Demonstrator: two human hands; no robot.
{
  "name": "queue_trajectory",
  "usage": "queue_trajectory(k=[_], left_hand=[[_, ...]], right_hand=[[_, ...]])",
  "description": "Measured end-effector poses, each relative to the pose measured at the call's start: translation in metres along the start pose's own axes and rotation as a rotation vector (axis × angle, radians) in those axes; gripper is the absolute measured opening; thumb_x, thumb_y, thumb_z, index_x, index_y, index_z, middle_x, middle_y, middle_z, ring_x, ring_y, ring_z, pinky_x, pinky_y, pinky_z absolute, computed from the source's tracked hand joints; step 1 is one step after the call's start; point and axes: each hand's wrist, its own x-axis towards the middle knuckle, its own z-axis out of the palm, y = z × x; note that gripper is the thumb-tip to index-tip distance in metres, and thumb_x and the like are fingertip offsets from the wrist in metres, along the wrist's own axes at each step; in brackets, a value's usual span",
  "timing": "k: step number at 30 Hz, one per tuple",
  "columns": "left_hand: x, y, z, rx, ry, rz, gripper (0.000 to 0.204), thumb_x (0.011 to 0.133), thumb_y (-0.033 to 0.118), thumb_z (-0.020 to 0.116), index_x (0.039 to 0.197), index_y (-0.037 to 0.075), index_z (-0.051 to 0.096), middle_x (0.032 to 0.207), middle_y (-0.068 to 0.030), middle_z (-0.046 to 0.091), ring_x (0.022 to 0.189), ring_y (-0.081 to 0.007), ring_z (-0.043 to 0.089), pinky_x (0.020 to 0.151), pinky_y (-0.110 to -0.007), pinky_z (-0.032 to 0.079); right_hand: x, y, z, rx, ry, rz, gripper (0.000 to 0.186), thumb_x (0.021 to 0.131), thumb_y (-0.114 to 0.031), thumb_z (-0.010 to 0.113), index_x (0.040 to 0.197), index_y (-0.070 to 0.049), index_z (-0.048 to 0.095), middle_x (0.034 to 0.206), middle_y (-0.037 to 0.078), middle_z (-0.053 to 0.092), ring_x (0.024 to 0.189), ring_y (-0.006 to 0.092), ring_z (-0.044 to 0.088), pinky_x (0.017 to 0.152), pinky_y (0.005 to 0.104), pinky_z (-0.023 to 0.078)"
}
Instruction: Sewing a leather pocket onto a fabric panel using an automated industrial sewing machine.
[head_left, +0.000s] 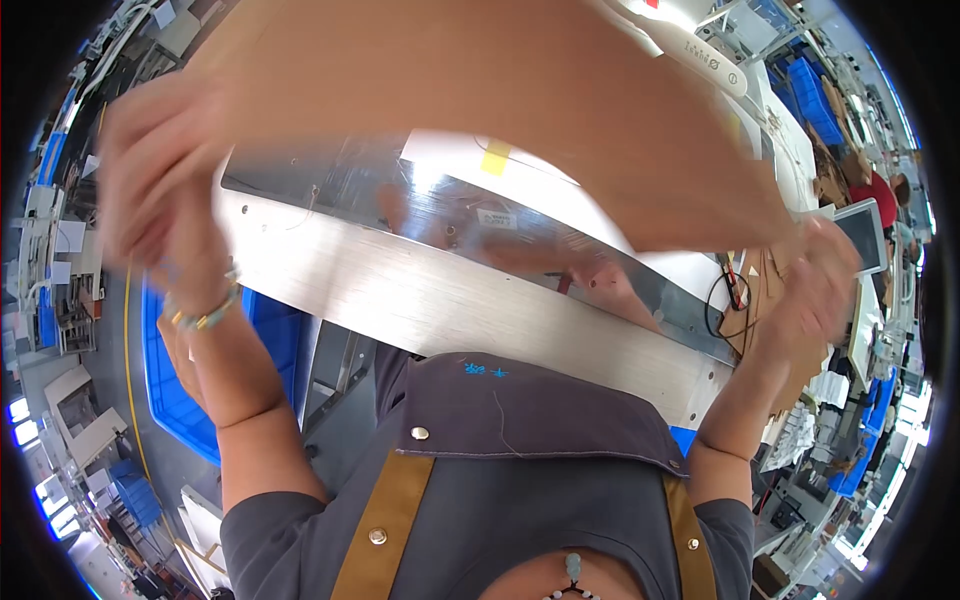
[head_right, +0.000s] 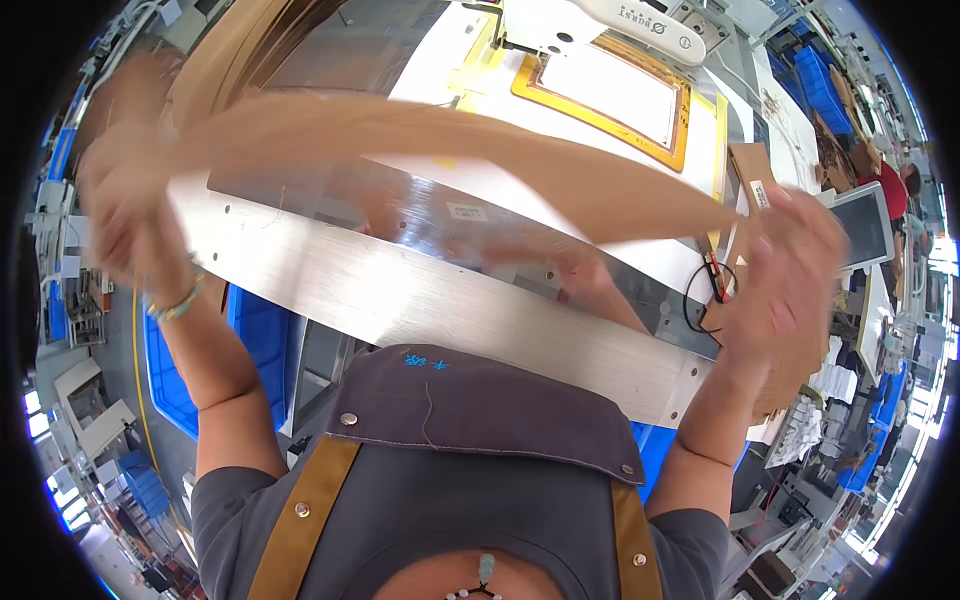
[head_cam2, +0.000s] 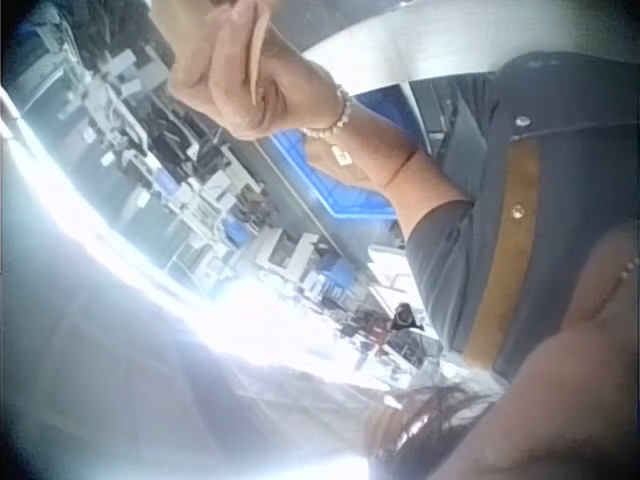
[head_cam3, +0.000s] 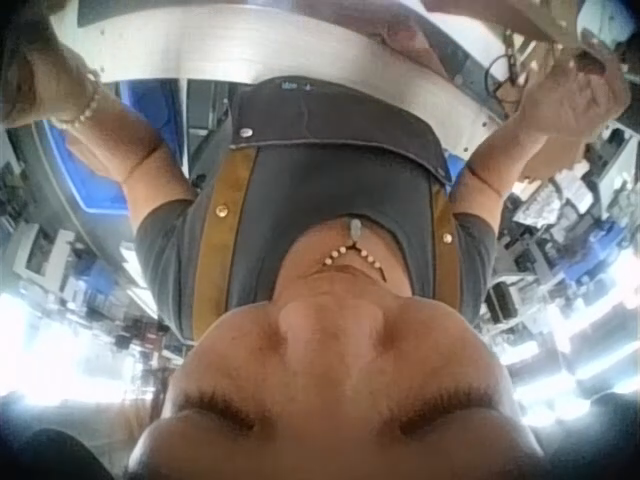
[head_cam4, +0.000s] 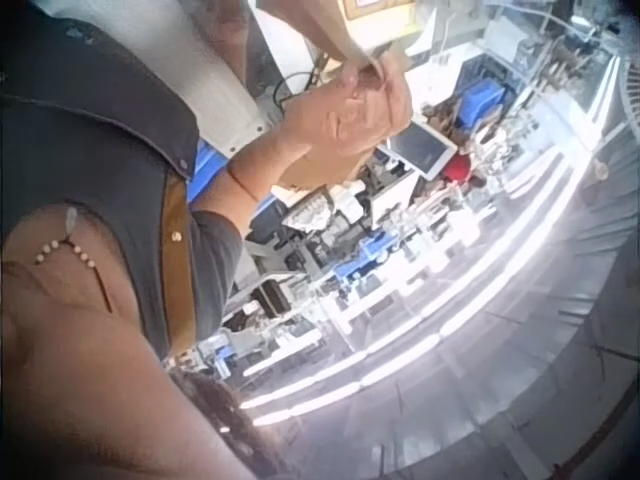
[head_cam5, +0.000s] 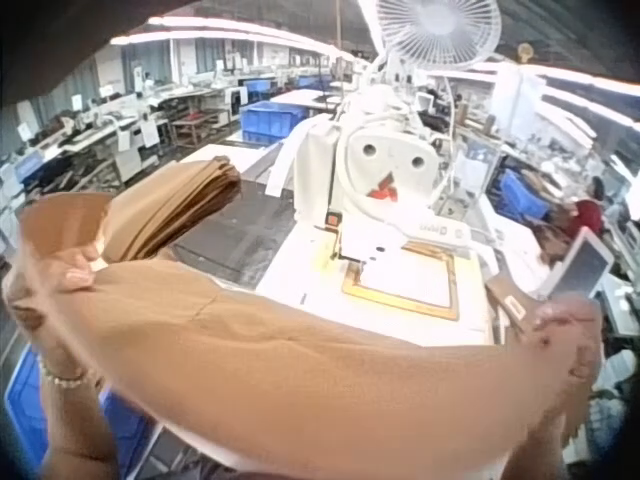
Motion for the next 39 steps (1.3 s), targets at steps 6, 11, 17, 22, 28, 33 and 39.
queue_trajectory(k=[6, 11, 17, 22, 28, 33, 39], left_hand=[[-0.023, 0.019, -0.048, -0.05, -0.61, -0.179, 0.021, 0.076, 0.019, 0.081, 0.095, 0.01, 0.082, 0.114, -0.0128, 0.078, 0.123, -0.0389, 0.067, 0.102, -0.049, 0.053], [-0.108, 0.024, -0.007, 0.17, -0.749, -0.487, 0.05, 0.077, -0.018, 0.062, 0.119, 0.006, 0.076, 0.144, -0.012, 0.068, 0.14, -0.0402, 0.058, 0.115, -0.049, 0.048], [-0.129, 0.04, 0.017, 0.206, -0.598, -0.499, 0.047, 0.086, -0.01, 0.06, 0.128, 0.006, 0.074, 0.146, -0.0098, 0.067, 0.142, -0.0388, 0.055, 0.118, -0.048, 0.045], [-0.134, 0.052, 0.038, 0.34, -0.904, -0.446, 0.073, 0.098, 0.044, 0.07, 0.161, 0.013, 0.05, 0.174, -0.0054, 0.039, 0.163, -0.0333, 0.026, 0.132, -0.051, 0.021], [-0.137, 0.049, 0.033, 0.365, -0.843, -0.528, 0.073, 0.095, 0.038, 0.075, 0.159, 0.011, 0.052, 0.172, -0.0076, 0.041, 0.161, -0.0334, 0.03, 0.13, -0.05, 0.024], [-0.126, 0.077, 0.042, 0.303, -0.619, -0.466, 0.052, 0.085, 0.02, 0.087, 0.131, 0.005, 0.071, 0.139, -0.013, 0.067, 0.133, -0.0348, 0.059, 0.108, -0.047, 0.049], [-0.127, 0.107, 0.091, 0.217, -0.588, -0.597, 0.038, 0.077, 0.021, 0.094, 0.094, 0.004, 0.064, 0.091, -0.0083, 0.06, 0.08, -0.0301, 0.055, 0.07, -0.041, 0.048]], right_hand=[[0.024, -0.027, -0.04, 0.276, -0.611, -0.238, 0.02, 0.082, -0.01, 0.079, 0.1, -0.006, 0.073, 0.109, 0.014, 0.075, 0.103, 0.0344, 0.071, 0.09, 0.0459, 0.055], [-0.01, -0.03, 0.001, 0.196, -1.074, 0.017, 0.015, 0.087, -0.004, 0.076, 0.101, -0.001, 0.072, 0.115, 0.01, 0.075, 0.112, 0.0342, 0.069, 0.094, 0.0462, 0.055], [-0.039, -0.064, 0.065, 0.214, -1.089, -0.207, 0.046, 0.092, -0.016, 0.076, 0.136, -0.005, 0.068, 0.15, 0.011, 0.062, 0.145, 0.0332, 0.054, 0.118, 0.0488, 0.045], [-0.058, -0.084, 0.118, 0.215, -1.065, -0.265, 0.073, 0.096, -0.04, 0.071, 0.156, -0.003, 0.05, 0.169, 0.011, 0.043, 0.158, 0.0318, 0.037, 0.129, 0.0553, 0.029], [-0.067, -0.078, 0.122, 0.167, -1.061, -0.262, 0.079, 0.098, -0.05, 0.067, 0.157, 0.0, 0.048, 0.171, 0.013, 0.04, 0.159, 0.0315, 0.035, 0.131, 0.0573, 0.024], [-0.044, -0.065, 0.109, 0.152, -0.9, -0.231, 0.053, 0.096, -0.031, 0.075, 0.139, -0.001, 0.064, 0.154, 0.013, 0.058, 0.146, 0.0322, 0.051, 0.123, 0.0536, 0.037], [-0.029, 0.0, 0.024, -0.435, -0.748, 0.189, 0.026, 0.097, -0.015, 0.072, 0.12, -0.002, 0.072, 0.119, 0.018, 0.074, 0.108, 0.0388, 0.07, 0.092, 0.0469, 0.055]])
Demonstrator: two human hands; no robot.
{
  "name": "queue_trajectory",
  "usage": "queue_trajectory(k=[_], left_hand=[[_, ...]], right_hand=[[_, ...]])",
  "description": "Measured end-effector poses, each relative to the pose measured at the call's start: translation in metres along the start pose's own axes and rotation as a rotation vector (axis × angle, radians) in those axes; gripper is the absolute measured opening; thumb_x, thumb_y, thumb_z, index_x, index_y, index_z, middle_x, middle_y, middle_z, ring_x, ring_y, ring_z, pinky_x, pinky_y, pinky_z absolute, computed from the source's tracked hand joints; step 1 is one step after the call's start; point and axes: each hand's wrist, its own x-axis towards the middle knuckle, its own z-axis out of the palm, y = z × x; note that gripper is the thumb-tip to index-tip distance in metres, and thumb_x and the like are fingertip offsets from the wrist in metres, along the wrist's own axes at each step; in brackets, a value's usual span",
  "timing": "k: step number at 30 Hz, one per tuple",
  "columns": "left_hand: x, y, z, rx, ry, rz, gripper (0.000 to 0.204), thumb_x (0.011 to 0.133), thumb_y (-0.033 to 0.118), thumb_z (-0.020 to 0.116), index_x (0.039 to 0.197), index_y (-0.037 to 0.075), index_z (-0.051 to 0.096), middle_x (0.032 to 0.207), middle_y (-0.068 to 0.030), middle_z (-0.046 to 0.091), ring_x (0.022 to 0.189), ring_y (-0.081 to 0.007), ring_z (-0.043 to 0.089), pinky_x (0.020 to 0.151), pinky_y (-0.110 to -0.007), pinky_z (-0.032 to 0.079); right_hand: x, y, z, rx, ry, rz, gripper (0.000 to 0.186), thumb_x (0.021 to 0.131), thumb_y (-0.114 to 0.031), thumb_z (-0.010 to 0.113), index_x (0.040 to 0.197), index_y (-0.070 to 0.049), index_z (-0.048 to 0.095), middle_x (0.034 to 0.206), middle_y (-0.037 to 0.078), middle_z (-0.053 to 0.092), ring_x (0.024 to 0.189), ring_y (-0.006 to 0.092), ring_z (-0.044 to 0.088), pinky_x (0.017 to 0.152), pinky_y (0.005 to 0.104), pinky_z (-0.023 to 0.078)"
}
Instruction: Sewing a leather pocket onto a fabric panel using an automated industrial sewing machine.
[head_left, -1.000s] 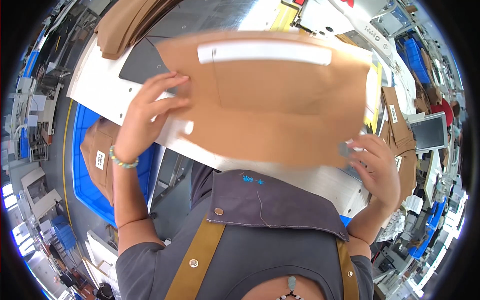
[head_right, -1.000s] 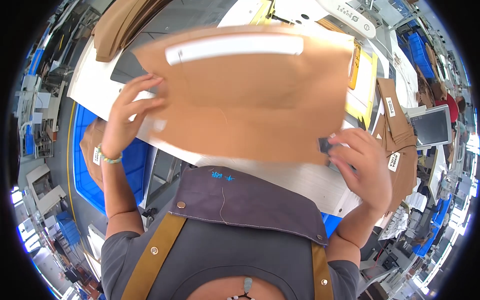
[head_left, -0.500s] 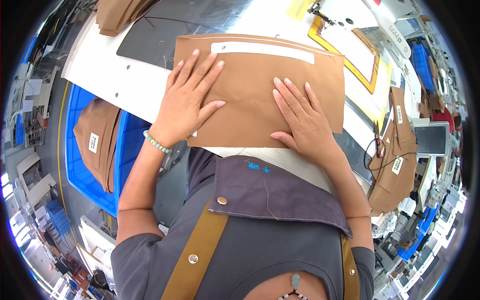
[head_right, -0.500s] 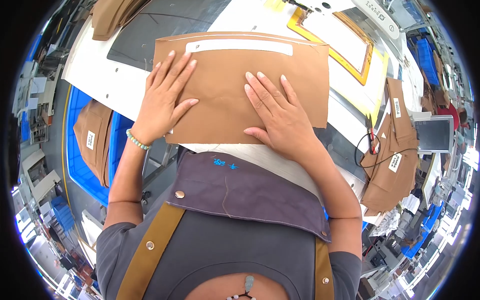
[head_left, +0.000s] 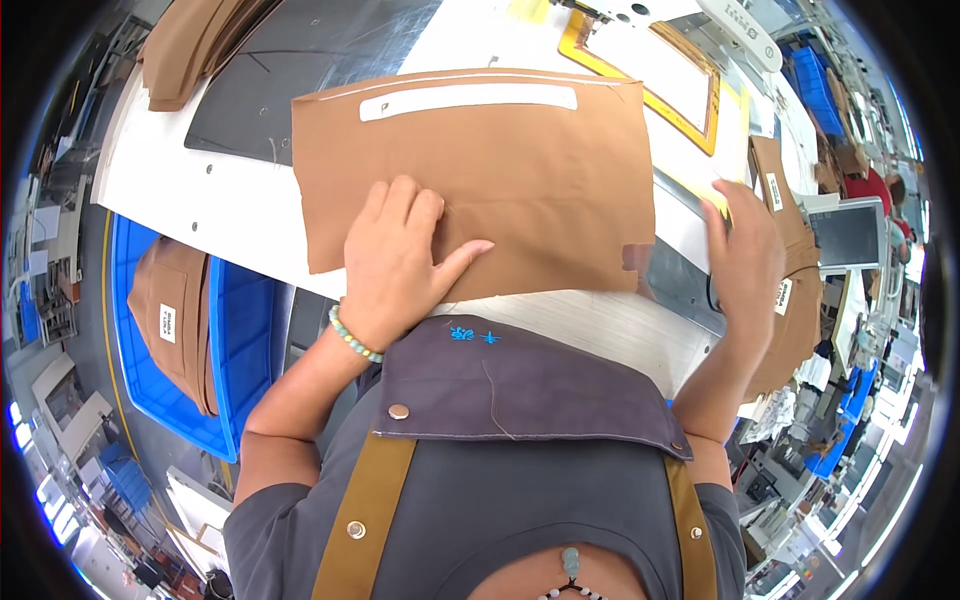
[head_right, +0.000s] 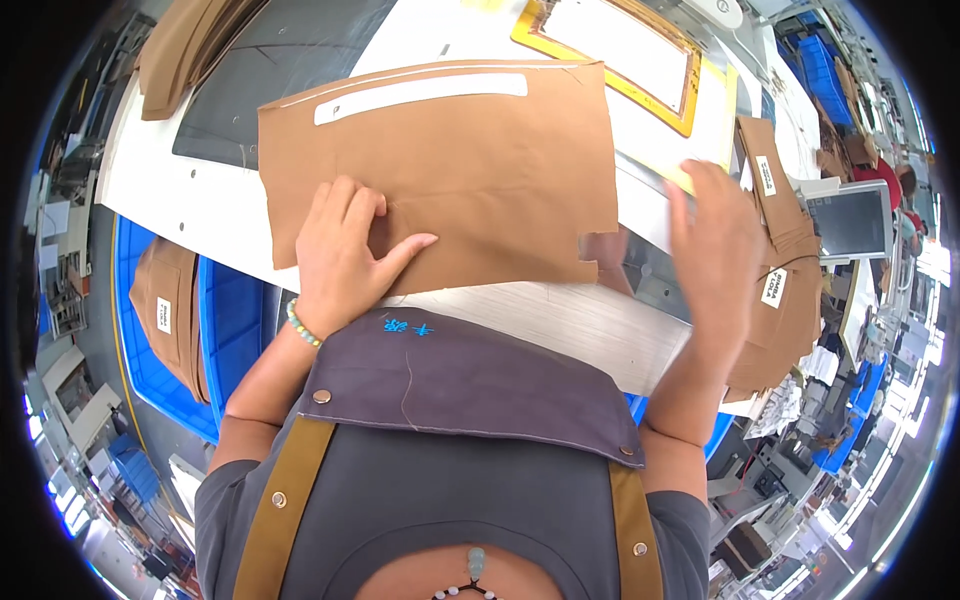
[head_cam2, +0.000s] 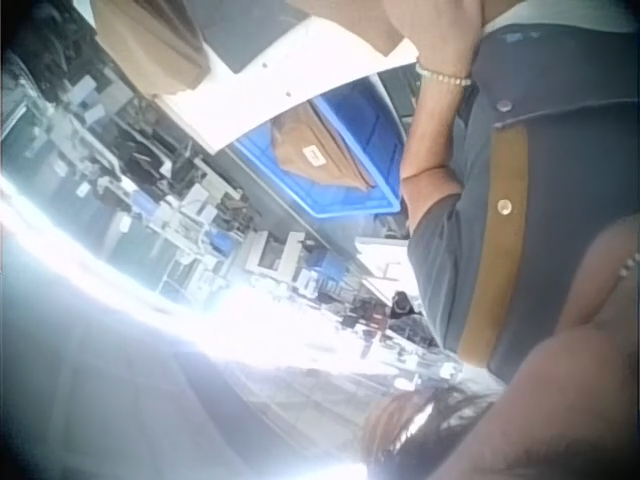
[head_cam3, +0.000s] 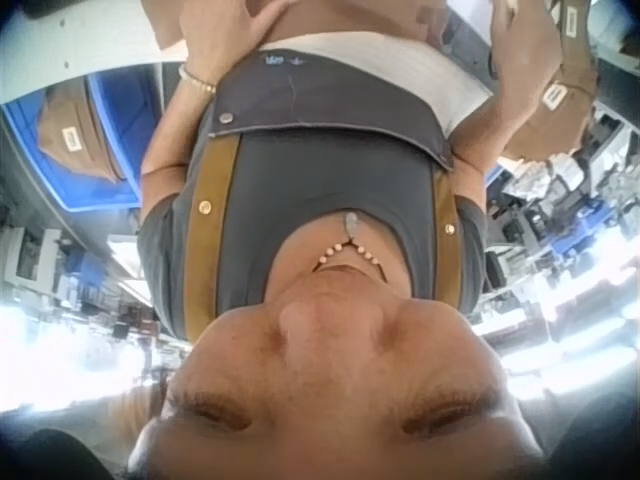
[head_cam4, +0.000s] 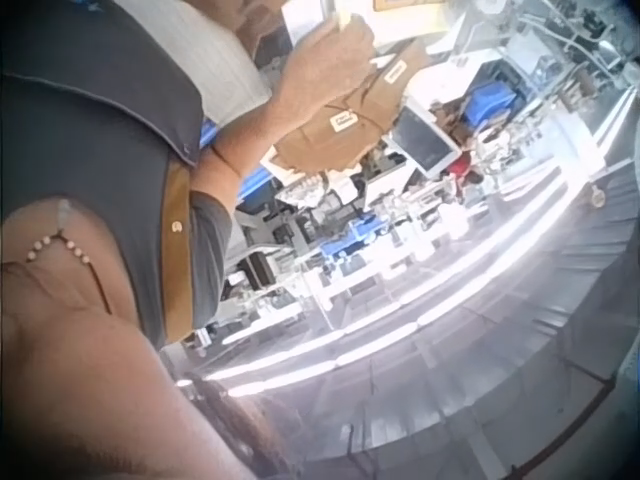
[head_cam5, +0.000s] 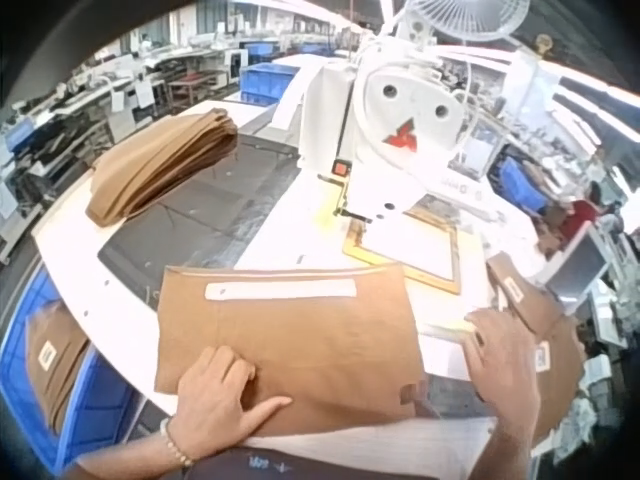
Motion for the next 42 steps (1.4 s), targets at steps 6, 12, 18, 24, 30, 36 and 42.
queue_trajectory(k=[6, 12, 18, 24, 30, 36, 42], left_hand=[[-0.005, 0.006, 0.02, 0.024, 0.111, 0.099, 0.022, 0.082, 0.006, 0.085, 0.092, 0.003, 0.066, 0.089, -0.0085, 0.061, 0.079, -0.0297, 0.058, 0.068, -0.04, 0.049], [-0.007, 0.011, 0.017, -0.213, 0.11, -0.035, 0.009, 0.085, -0.001, 0.08, 0.089, 0.001, 0.072, 0.088, -0.0098, 0.069, 0.08, -0.0271, 0.064, 0.07, -0.036, 0.052], [-0.009, 0.026, 0.01, -0.642, -0.075, -0.326, 0.005, 0.093, 0.002, 0.079, 0.093, -0.003, 0.077, 0.088, -0.0102, 0.075, 0.083, -0.0195, 0.071, 0.078, -0.029, 0.055], [-0.016, 0.025, 0.01, -0.613, -0.096, -0.217, 0.004, 0.093, 0.0, 0.078, 0.095, -0.003, 0.08, 0.091, -0.011, 0.076, 0.086, -0.0196, 0.073, 0.081, -0.029, 0.056], [-0.023, 0.021, 0.011, -0.632, -0.069, -0.212, 0.005, 0.091, -0.001, 0.08, 0.095, -0.002, 0.08, 0.09, -0.009, 0.074, 0.081, -0.018, 0.069, 0.075, -0.029, 0.054], [-0.024, 0.02, 0.012, -0.66, -0.07, -0.215, 0.005, 0.089, 0.001, 0.08, 0.094, 0.001, 0.081, 0.084, -0.0074, 0.07, 0.076, -0.0185, 0.065, 0.07, -0.03, 0.051], [-0.022, 0.02, 0.011, -0.649, -0.078, -0.199, 0.004, 0.088, 0.001, 0.08, 0.091, 0.003, 0.079, 0.082, -0.0078, 0.066, 0.075, -0.0214, 0.063, 0.07, -0.033, 0.051]], right_hand=[[-0.041, 0.071, 0.028, -0.206, -0.207, 0.275, 0.026, 0.1, -0.01, 0.059, 0.124, 0.0, 0.065, 0.11, 0.022, 0.071, 0.106, 0.0428, 0.068, 0.091, 0.0508, 0.054], [-0.033, 0.067, 0.023, 0.117, 0.032, 0.306, 0.032, 0.106, -0.013, 0.044, 0.129, 0.002, 0.06, 0.102, 0.02, 0.067, 0.096, 0.0385, 0.068, 0.087, 0.0466, 0.051], [-0.017, -0.035, 0.006, 0.716, -0.232, -0.075, 0.036, 0.11, -0.024, 0.05, 0.138, -0.006, 0.063, 0.098, 0.014, 0.065, 0.086, 0.0267, 0.065, 0.075, 0.0383, 0.051], [-0.018, -0.107, 0.032, 0.427, -0.16, -0.539, 0.025, 0.096, -0.025, 0.073, 0.11, -0.006, 0.068, 0.099, 0.011, 0.065, 0.085, 0.0314, 0.064, 0.074, 0.041, 0.053], [-0.013, -0.131, 0.061, 0.311, 0.022, -0.564, 0.023, 0.093, -0.029, 0.073, 0.088, -0.011, 0.06, 0.082, 0.004, 0.054, 0.072, 0.0202, 0.058, 0.06, 0.0352, 0.047], [-0.014, -0.141, 0.072, 0.306, -0.011, -0.541, 0.023, 0.094, -0.028, 0.074, 0.092, -0.011, 0.06, 0.085, 0.005, 0.054, 0.075, 0.021, 0.059, 0.061, 0.0354, 0.047], [-0.012, -0.143, 0.075, 0.302, 0.013, -0.523, 0.022, 0.095, -0.029, 0.074, 0.09, -0.011, 0.061, 0.084, 0.003, 0.054, 0.075, 0.0195, 0.06, 0.061, 0.0344, 0.047]])
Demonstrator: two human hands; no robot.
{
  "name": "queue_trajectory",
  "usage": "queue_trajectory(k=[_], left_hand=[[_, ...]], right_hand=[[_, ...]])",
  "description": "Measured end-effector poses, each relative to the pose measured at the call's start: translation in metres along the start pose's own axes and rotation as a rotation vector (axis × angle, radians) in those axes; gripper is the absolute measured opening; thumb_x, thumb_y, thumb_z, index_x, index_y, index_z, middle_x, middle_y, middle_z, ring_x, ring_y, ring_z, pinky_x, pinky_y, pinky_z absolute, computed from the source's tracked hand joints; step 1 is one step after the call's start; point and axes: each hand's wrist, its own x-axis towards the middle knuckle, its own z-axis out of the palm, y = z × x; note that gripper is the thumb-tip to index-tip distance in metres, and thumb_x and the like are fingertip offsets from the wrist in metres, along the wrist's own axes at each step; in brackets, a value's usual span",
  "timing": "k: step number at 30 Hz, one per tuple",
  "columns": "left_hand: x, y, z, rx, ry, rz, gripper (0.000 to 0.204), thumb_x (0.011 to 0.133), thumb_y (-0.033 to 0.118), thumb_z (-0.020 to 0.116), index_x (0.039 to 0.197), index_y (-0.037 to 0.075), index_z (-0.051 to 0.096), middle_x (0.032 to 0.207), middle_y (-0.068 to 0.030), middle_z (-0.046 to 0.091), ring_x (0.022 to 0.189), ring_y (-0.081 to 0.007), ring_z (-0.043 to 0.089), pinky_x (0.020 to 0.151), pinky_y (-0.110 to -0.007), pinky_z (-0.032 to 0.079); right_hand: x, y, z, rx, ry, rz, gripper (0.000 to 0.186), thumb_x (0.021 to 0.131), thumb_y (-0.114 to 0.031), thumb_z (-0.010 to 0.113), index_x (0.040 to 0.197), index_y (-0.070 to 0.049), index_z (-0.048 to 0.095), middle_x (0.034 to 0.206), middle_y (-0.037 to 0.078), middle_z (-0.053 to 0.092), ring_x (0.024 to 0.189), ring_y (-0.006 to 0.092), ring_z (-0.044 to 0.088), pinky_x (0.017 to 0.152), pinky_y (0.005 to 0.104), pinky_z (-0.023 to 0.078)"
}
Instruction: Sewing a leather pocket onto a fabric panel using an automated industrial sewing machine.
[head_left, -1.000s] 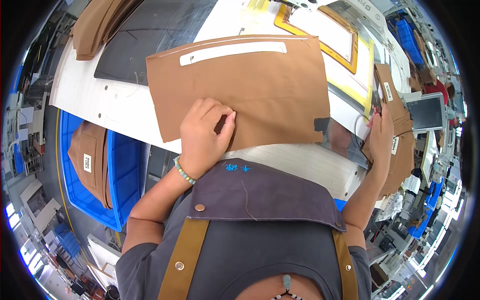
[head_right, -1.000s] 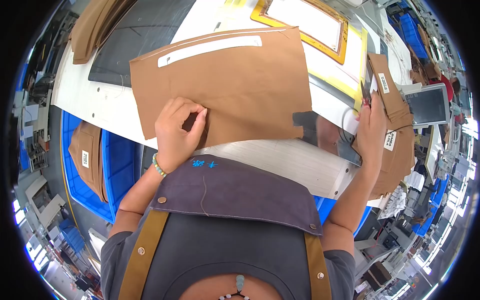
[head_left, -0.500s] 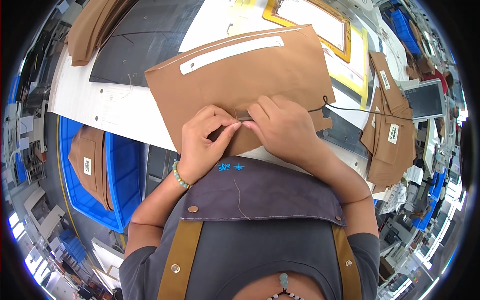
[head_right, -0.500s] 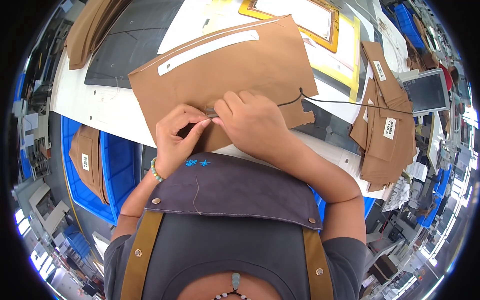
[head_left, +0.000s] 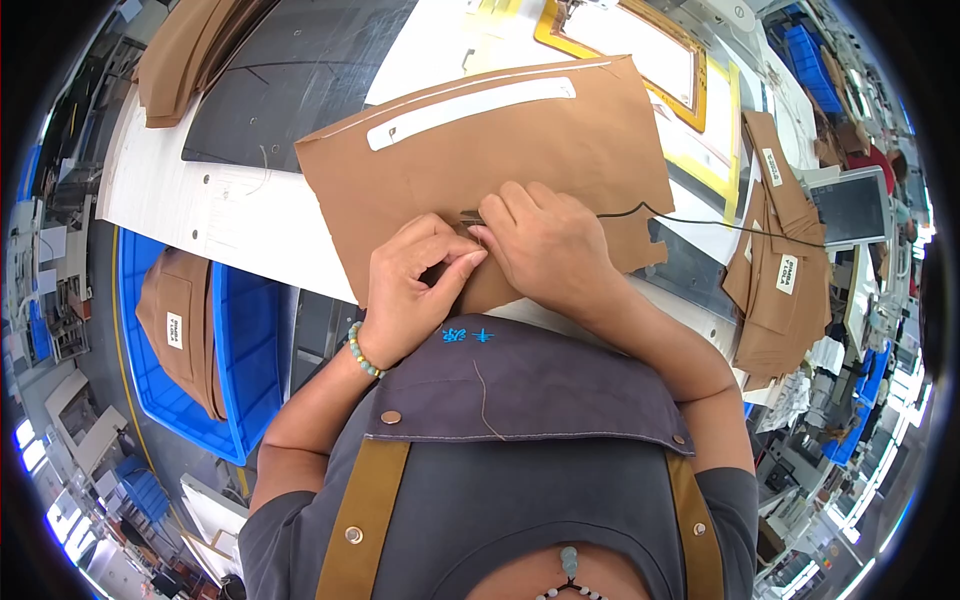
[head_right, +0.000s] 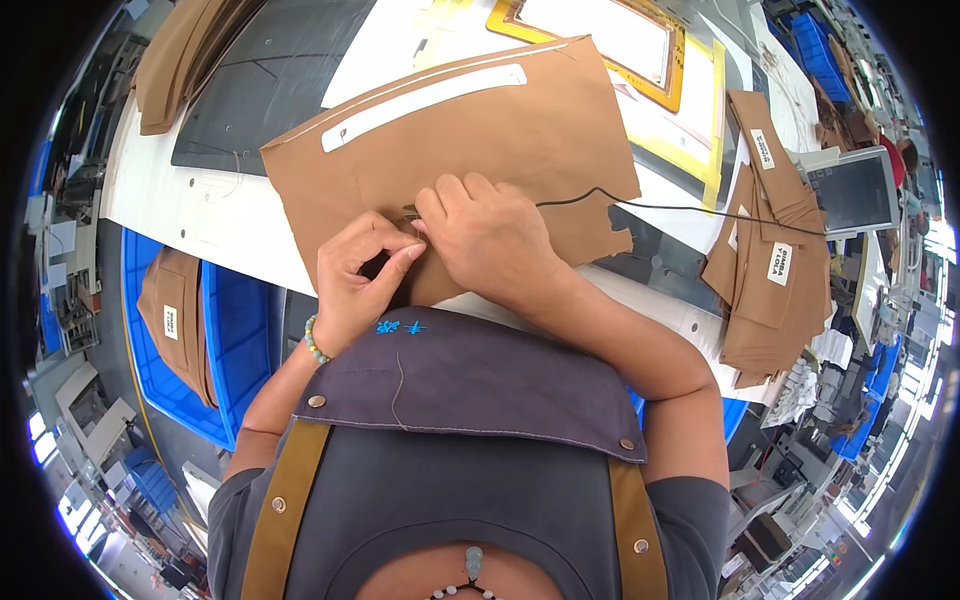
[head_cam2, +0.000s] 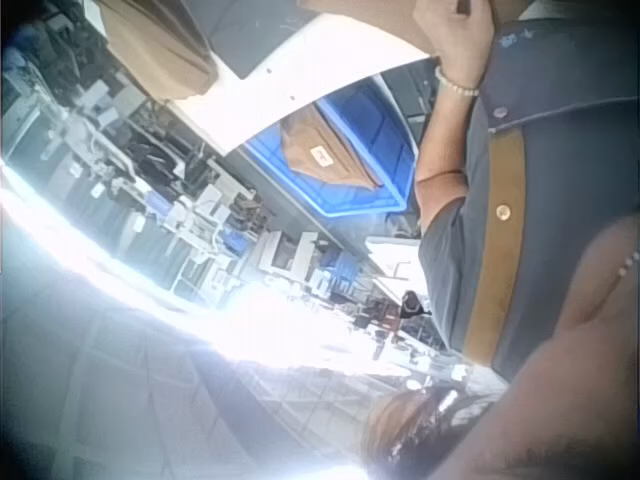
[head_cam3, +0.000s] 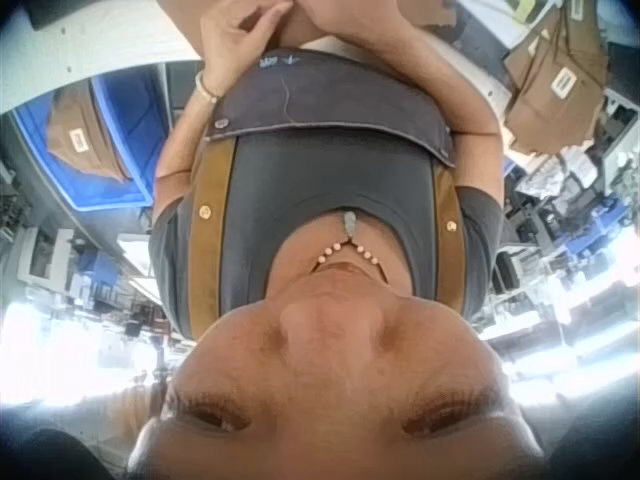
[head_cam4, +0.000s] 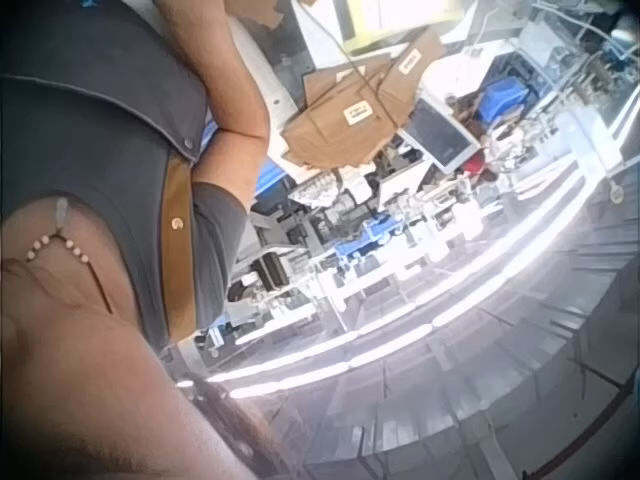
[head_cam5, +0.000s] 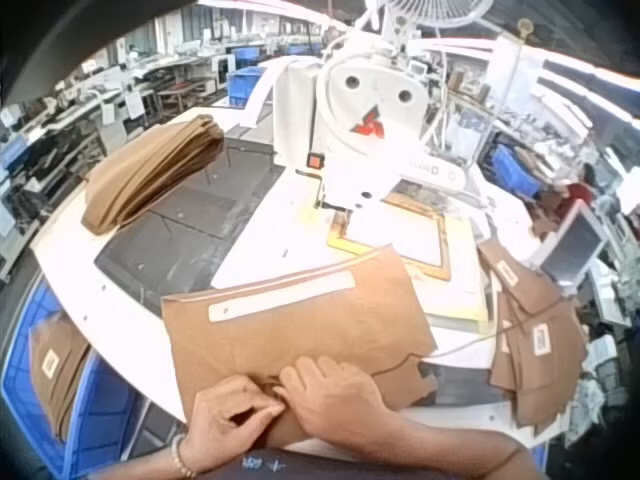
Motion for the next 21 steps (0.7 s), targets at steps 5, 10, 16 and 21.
queue_trajectory(k=[5, 10, 16, 21], left_hand=[[0.001, 0.001, -0.008, -0.025, -0.043, 0.022, 0.002, 0.089, 0.001, 0.08, 0.091, 0.002, 0.079, 0.083, -0.0076, 0.067, 0.076, -0.02, 0.063, 0.069, -0.032, 0.051], [-0.002, -0.007, -0.121, 0.063, -0.459, -0.117, 0.005, 0.093, 0.004, 0.076, 0.091, 0.001, 0.076, 0.087, -0.0065, 0.069, 0.084, -0.0155, 0.065, 0.075, -0.029, 0.05], [-0.027, -0.024, -0.235, 1.645, 0.153, -0.206, 0.044, 0.094, 0.006, 0.072, 0.138, 0.007, 0.068, 0.134, -0.017, 0.071, 0.121, -0.0355, 0.067, 0.103, -0.044, 0.053], [0.014, -0.028, -0.206, 0.937, 0.216, 0.076, 0.053, 0.097, 0.012, 0.075, 0.148, 0.009, 0.062, 0.146, -0.016, 0.065, 0.138, -0.0357, 0.059, 0.117, -0.044, 0.046]], right_hand=[[0.0, 0.005, 0.0, 0.055, 0.058, -0.009, 0.024, 0.098, -0.03, 0.069, 0.085, -0.012, 0.06, 0.08, 0.005, 0.057, 0.071, 0.0208, 0.062, 0.058, 0.0356, 0.05], [-0.028, 0.051, -0.047, 0.047, 0.087, 0.344, 0.029, 0.104, -0.032, 0.067, 0.091, -0.006, 0.062, 0.086, 0.015, 0.069, 0.077, 0.0359, 0.068, 0.067, 0.0451, 0.053], [-0.103, 0.143, -0.114, -0.307, -0.05, 0.79, 0.037, 0.111, -0.036, 0.054, 0.107, -0.001, 0.065, 0.097, 0.023, 0.07, 0.093, 0.0472, 0.067, 0.081, 0.0551, 0.05], [-0.114, 0.168, -0.117, -0.37, -0.193, 0.783, 0.042, 0.111, -0.04, 0.053, 0.121, -0.001, 0.068, 0.112, 0.021, 0.071, 0.109, 0.0407, 0.067, 0.091, 0.0512, 0.052]])
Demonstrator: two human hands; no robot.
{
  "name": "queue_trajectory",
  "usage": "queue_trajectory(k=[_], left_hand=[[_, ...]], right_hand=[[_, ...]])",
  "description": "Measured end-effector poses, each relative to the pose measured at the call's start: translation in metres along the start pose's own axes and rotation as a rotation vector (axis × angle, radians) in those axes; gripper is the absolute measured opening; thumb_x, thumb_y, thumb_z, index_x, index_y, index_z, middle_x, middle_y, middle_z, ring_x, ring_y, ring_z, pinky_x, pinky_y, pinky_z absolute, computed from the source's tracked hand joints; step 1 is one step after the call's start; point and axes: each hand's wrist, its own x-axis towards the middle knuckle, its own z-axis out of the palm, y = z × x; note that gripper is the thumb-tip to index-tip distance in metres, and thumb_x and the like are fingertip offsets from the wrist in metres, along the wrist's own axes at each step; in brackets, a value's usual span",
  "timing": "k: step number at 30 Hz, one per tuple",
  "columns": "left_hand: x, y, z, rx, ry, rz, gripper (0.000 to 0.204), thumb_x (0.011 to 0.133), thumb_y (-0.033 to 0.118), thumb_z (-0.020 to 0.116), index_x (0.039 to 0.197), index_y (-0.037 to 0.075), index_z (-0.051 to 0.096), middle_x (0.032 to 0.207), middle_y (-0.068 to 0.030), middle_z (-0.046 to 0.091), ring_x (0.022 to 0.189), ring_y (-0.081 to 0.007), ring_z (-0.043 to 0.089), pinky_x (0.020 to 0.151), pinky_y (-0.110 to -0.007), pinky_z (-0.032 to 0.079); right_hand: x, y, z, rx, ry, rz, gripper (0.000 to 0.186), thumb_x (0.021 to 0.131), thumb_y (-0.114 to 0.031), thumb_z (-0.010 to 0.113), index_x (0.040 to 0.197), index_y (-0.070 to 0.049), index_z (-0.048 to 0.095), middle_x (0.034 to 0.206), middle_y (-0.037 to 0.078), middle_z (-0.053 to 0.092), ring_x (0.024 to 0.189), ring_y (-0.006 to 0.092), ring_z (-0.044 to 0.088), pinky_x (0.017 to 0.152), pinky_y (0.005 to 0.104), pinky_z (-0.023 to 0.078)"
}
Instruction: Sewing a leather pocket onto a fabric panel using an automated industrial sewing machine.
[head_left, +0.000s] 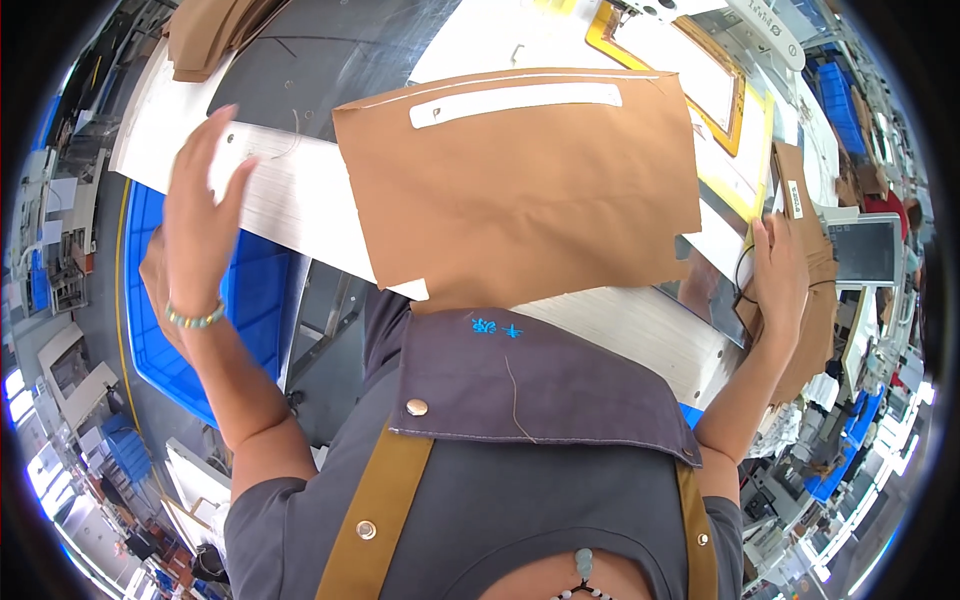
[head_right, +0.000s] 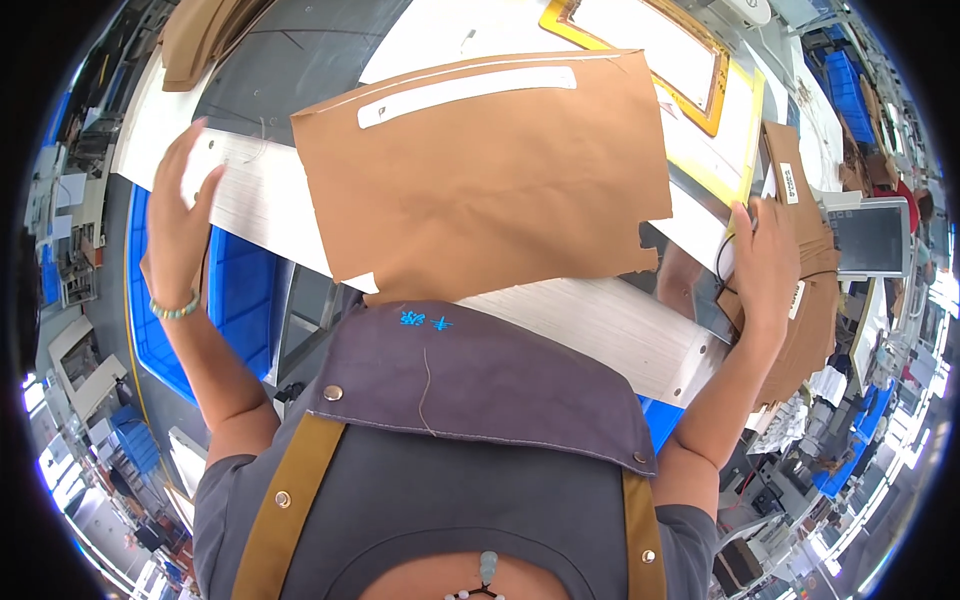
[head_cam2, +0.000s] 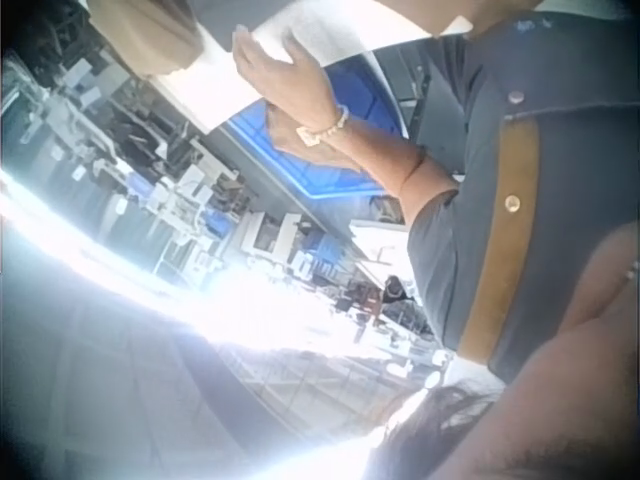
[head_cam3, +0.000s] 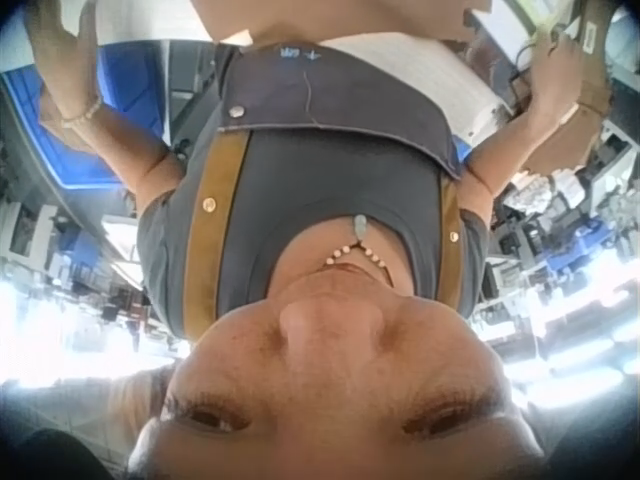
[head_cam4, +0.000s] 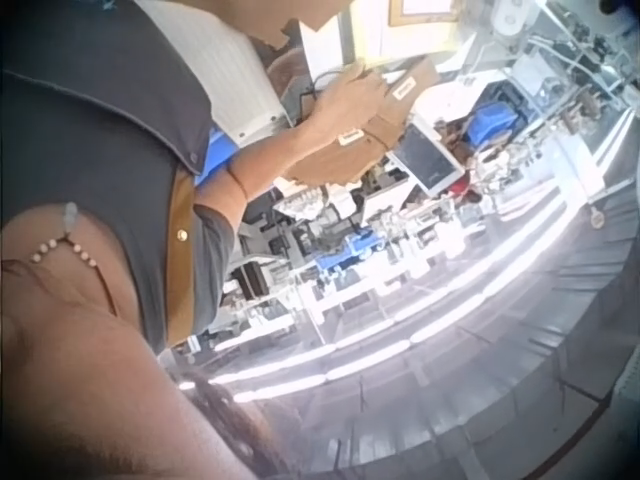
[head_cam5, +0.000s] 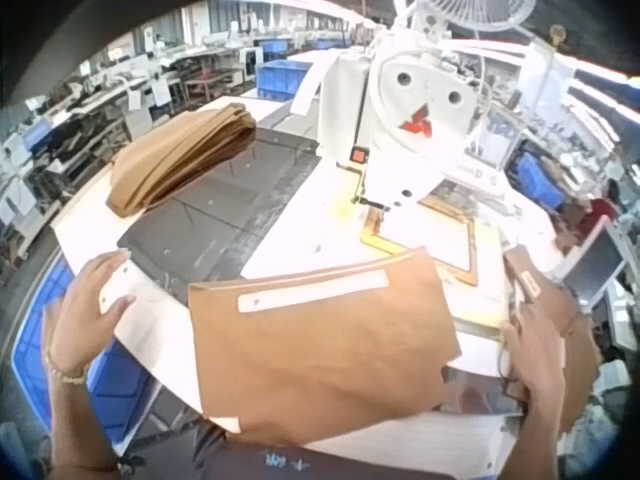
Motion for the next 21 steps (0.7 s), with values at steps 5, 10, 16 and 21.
queue_trajectory(k=[5, 10, 16, 21], left_hand=[[0.043, 0.046, 0.054, -0.287, -0.21, 0.06, 0.049, 0.096, 0.014, 0.078, 0.143, 0.011, 0.067, 0.139, -0.0111, 0.069, 0.121, -0.0252, 0.067, 0.1, -0.037, 0.054], [0.062, 0.069, 0.069, -0.358, -0.301, -0.01, 0.027, 0.095, 0.013, 0.079, 0.121, 0.007, 0.075, 0.112, -0.0061, 0.072, 0.094, -0.0167, 0.068, 0.08, -0.028, 0.054], [0.097, 0.064, 0.0, -0.498, 0.481, 0.332, 0.016, 0.095, -0.01, 0.071, 0.106, -0.001, 0.078, 0.106, -0.0077, 0.075, 0.086, -0.0122, 0.07, 0.071, -0.024, 0.056], [0.075, 0.056, -0.074, -0.555, 0.267, 0.694, 0.027, 0.08, -0.013, 0.075, 0.105, -0.001, 0.078, 0.111, -0.0217, 0.076, 0.107, -0.0364, 0.072, 0.091, -0.046, 0.059]], right_hand=[[0.037, -0.052, 0.021, 0.658, -0.017, -0.031, 0.044, 0.106, -0.03, 0.066, 0.138, -0.001, 0.066, 0.119, 0.013, 0.073, 0.11, 0.0243, 0.069, 0.09, 0.0393, 0.056], [0.065, -0.105, 0.034, 0.93, -0.121, -0.12, 0.044, 0.095, -0.016, 0.08, 0.133, 0.004, 0.069, 0.107, 0.009, 0.076, 0.089, 0.0117, 0.066, 0.078, 0.0268, 0.055], [0.056, -0.078, -0.011, 1.154, 0.352, -0.173, 0.033, 0.096, -0.009, 0.079, 0.126, 0.004, 0.073, 0.111, 0.006, 0.078, 0.1, 0.0097, 0.07, 0.086, 0.0242, 0.054], [0.046, -0.028, -0.06, 1.235, 0.431, -0.901, 0.032, 0.086, -0.004, 0.075, 0.118, 0.001, 0.074, 0.124, 0.019, 0.071, 0.123, 0.0359, 0.061, 0.1, 0.0464, 0.051]])
